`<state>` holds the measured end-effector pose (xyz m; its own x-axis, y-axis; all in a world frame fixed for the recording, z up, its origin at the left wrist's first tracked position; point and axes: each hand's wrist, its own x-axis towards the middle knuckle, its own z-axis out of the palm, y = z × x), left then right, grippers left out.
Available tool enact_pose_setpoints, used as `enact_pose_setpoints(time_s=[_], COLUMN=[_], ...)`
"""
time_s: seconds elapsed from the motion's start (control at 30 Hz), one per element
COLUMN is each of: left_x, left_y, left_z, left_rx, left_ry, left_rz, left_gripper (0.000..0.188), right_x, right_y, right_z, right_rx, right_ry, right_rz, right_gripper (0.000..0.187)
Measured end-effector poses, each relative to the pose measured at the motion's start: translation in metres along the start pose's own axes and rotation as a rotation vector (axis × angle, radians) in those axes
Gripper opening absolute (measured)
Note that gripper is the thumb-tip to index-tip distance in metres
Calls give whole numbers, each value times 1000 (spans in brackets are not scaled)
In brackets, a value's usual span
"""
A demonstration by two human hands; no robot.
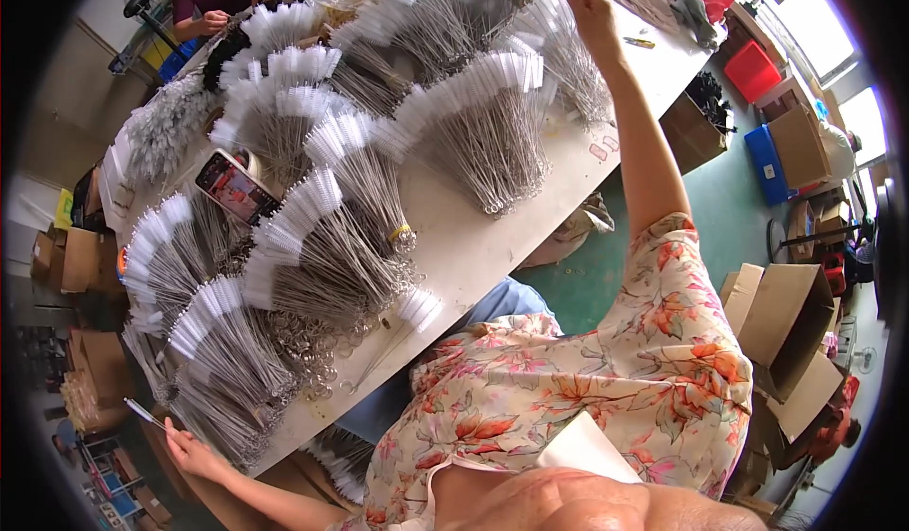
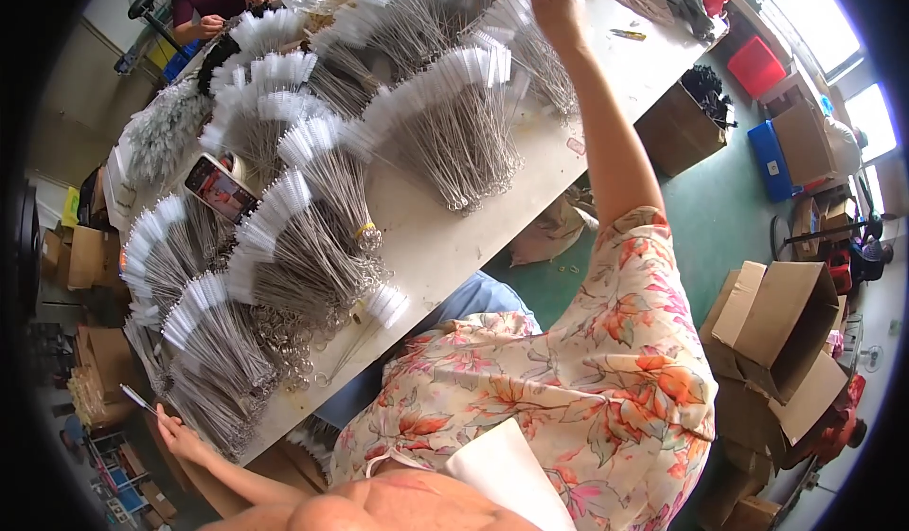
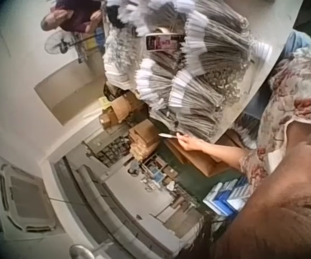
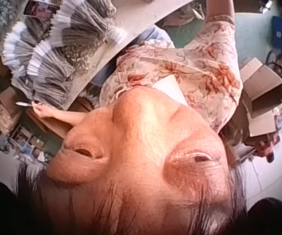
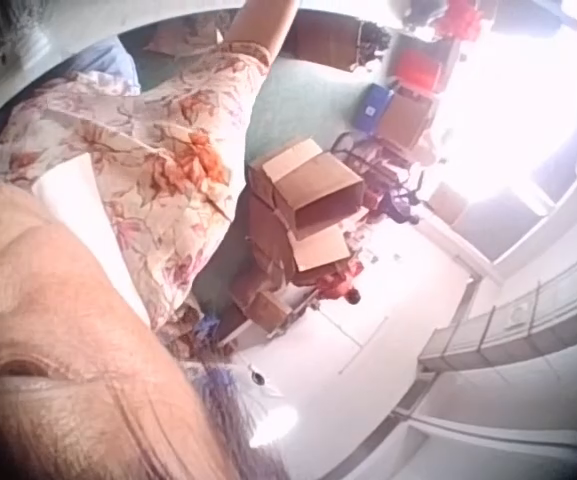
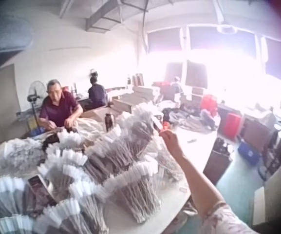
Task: Assembling and sorting bundles of industrial swabs at a workshop workbench.
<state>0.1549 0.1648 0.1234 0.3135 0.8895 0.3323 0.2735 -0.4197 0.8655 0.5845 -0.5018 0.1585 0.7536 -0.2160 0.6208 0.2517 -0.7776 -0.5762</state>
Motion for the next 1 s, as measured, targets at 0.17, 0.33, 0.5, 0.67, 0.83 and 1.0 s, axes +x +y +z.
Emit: enact_pose_setpoints(time_s=[0.17, 0.33, 0.5, 0.67, 0.83, 1.0], left_x=[-26, -43, -56, -81, -141, -177], left_y=[-10, -20, -11, 23, 98, 149], left_z=[2, 9, 19, 32, 74, 121], left_rx=[-52, -174, -443, -818, -715, -744], left_ry=[-123, -190, -283, -411, -705, -762], left_rz=[-121, -185, -266, -334, 15, 252], left_gripper=[29, 29, 29, 27, 21, 20], right_x=[11, 6, 29, 43, -56, -214], right_y=[96, 106, 95, -52, -192, -291], right_z=[30, 36, 25, -4, 19, 34], right_rx=[-338, -243, -78, 115, 881, 1639], right_ry=[-273, -420, -184, 202, -450, -1259], right_rz=[-57, -123, -249, -321, -95, 247], right_gripper=[23, 23, 16, 22, 25, 27])
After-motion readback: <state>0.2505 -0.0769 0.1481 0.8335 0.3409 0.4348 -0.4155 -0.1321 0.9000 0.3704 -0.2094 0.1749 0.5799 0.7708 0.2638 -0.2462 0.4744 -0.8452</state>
